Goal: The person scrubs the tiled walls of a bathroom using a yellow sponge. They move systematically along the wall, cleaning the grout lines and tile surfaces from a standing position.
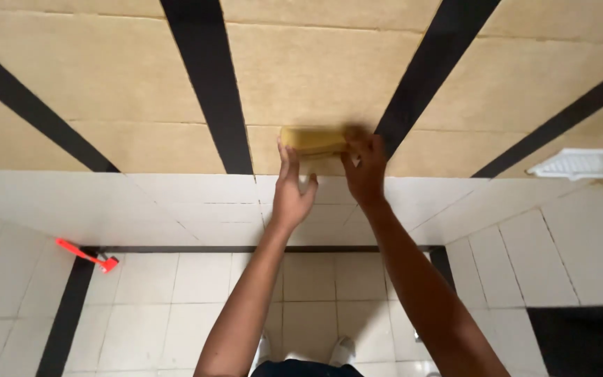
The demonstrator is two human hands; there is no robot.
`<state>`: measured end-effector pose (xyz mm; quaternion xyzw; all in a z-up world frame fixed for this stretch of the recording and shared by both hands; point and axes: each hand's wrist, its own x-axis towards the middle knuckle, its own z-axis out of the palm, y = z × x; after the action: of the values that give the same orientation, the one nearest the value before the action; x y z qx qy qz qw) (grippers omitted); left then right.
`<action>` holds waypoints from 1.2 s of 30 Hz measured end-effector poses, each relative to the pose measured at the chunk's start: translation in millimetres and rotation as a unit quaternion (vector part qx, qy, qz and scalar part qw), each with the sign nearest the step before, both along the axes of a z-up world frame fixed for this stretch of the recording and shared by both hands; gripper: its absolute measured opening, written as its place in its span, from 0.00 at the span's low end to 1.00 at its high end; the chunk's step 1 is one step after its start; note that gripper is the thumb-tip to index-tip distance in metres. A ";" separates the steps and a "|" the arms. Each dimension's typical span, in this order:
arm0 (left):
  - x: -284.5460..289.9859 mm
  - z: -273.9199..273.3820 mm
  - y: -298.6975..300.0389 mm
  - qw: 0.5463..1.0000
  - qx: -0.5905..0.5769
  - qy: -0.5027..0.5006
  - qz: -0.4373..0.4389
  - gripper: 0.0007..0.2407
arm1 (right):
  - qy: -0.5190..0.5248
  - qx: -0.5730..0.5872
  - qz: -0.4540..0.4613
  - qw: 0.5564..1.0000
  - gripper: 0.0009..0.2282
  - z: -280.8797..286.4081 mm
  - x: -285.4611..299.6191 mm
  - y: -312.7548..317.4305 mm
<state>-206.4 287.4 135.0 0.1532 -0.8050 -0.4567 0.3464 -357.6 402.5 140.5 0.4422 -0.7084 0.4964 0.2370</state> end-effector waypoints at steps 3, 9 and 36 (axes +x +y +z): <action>-10.1 -17.7 9.3 0.997 -0.063 -0.017 0.052 0.33 | -0.049 0.028 0.006 0.998 0.15 -16.2 -6.2 4.9; -28.5 -64.4 31.8 0.987 0.001 -0.125 0.105 0.32 | -0.133 0.086 0.035 0.987 0.10 -74.3 -24.0 21.2; -82.8 -15.2 93.5 0.996 -0.057 -0.028 0.058 0.42 | -0.004 -0.011 0.032 0.999 0.11 -0.6 -73.2 83.4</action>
<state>-289.3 381.0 119.8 0.1920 -0.8286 -0.3853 0.3578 -430.7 485.9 139.9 0.4601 -0.6893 0.5132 0.2230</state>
